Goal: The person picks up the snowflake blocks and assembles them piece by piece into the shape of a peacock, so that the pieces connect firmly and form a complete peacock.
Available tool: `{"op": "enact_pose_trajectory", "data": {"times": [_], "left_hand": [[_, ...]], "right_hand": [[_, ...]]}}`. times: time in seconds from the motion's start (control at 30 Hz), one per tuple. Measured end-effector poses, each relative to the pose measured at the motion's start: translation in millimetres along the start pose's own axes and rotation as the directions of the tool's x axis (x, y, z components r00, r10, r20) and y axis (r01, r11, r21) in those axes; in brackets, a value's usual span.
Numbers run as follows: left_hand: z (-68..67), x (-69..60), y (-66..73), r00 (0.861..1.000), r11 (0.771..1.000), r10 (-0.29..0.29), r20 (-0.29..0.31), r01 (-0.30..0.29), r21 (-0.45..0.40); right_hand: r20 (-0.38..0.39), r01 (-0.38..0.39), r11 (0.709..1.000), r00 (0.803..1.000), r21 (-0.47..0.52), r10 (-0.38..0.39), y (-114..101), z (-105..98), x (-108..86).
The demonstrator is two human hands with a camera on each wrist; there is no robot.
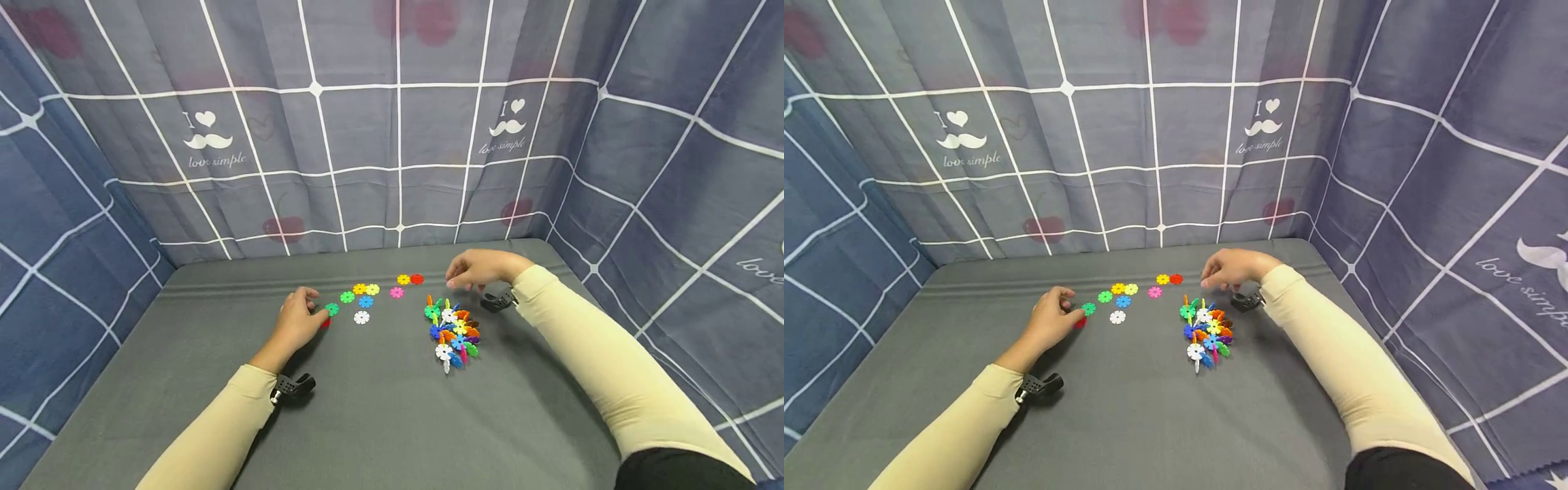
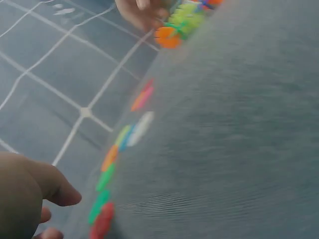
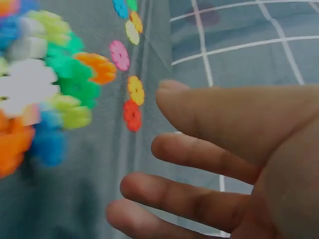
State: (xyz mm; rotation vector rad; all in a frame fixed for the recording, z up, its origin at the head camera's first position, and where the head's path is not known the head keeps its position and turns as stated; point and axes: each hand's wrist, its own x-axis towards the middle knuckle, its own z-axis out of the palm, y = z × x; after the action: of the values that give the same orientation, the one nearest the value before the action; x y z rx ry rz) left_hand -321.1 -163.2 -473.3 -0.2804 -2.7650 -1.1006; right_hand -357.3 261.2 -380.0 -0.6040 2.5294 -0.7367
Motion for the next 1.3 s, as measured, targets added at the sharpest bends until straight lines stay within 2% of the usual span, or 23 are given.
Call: {"op": "enact_pose_trajectory", "data": {"times": [0.07, 0.17, 0.23, 0.33, 0.4, 0.6, 0.7, 0.83, 0.93, 1.03, 1.17, 1.23, 1.3], "left_hand": [[-2.4, 0.0, -5.7, 1.000, 1.000, -0.017, -0.002, 0.017, -0.001], [-5.2, -0.2, -9.0, 0.998, 0.999, -0.032, 0.053, 0.031, 0.032], [-5.9, 0.4, -8.4, 0.995, 0.998, -0.019, 0.098, 0.013, 0.059], [-6.8, 2.6, -6.0, 0.990, 0.998, 0.013, 0.138, -0.022, 0.066], [-7.7, 3.5, -4.4, 0.988, 0.997, 0.025, 0.150, -0.035, 0.064], [-10.1, 3.3, -2.6, 0.981, 0.996, 0.029, 0.192, -0.046, 0.081], [-10.8, 2.9, -2.3, 0.979, 0.996, 0.039, 0.201, -0.056, 0.077], [-13.7, 1.5, -1.7, 0.980, 0.995, 0.036, 0.196, -0.054, 0.083], [-16.1, 0.4, -0.9, 0.979, 0.995, 0.026, 0.203, -0.045, 0.086], [-17.7, -0.7, 0.2, 0.980, 0.997, 0.018, 0.199, -0.032, 0.069], [-19.3, -2.5, 2.5, 0.987, 0.999, 0.030, 0.160, -0.025, -0.031], [-19.9, -3.0, 6.3, 0.989, 0.992, 0.052, 0.141, -0.034, -0.125], [-19.8, -3.9, 13.7, 0.988, 0.972, 0.086, 0.125, -0.056, -0.230]], "right_hand": [[0.035, -0.050, 0.998, 0.998, 0.023, 0.049, -9, -2, 22.3], [0.029, -0.125, 0.991, 0.992, 0.057, 0.123, -18, 1, 51.4], [0.013, -0.177, 0.981, 0.984, 0.077, 0.177, -20, 4, 66.5], [-0.018, -0.240, 0.970, 0.970, 0.048, 0.241, -20, 9, 81.7], [-0.037, -0.257, 0.966, 0.966, -0.002, 0.257, -19, 14, 88.8], [-0.026, -0.237, 0.960, 0.971, -0.152, 0.236, -19, 26, 102.2], [-0.028, -0.244, 0.958, 0.970, -0.150, 0.243, -20, 30, 103.4], [-0.042, -0.242, 0.970, 0.970, -0.037, 0.240, -20, 34, 102.0], [-0.095, -0.192, 0.981, 0.977, -0.020, 0.189, -21, 34, 99.8], [-0.203, -0.074, 0.996, 0.977, -0.046, 0.064, -29, 33, 94.5], [-0.321, 0.126, 0.992, 0.939, -0.016, -0.124, -54, 36, 76.5], [-0.343, 0.221, 0.973, 0.920, 0.061, -0.188, -67, 43, 63.3], [-0.365, 0.291, 0.944, 0.905, 0.153, -0.220, -78, 54, 48.3]]}}
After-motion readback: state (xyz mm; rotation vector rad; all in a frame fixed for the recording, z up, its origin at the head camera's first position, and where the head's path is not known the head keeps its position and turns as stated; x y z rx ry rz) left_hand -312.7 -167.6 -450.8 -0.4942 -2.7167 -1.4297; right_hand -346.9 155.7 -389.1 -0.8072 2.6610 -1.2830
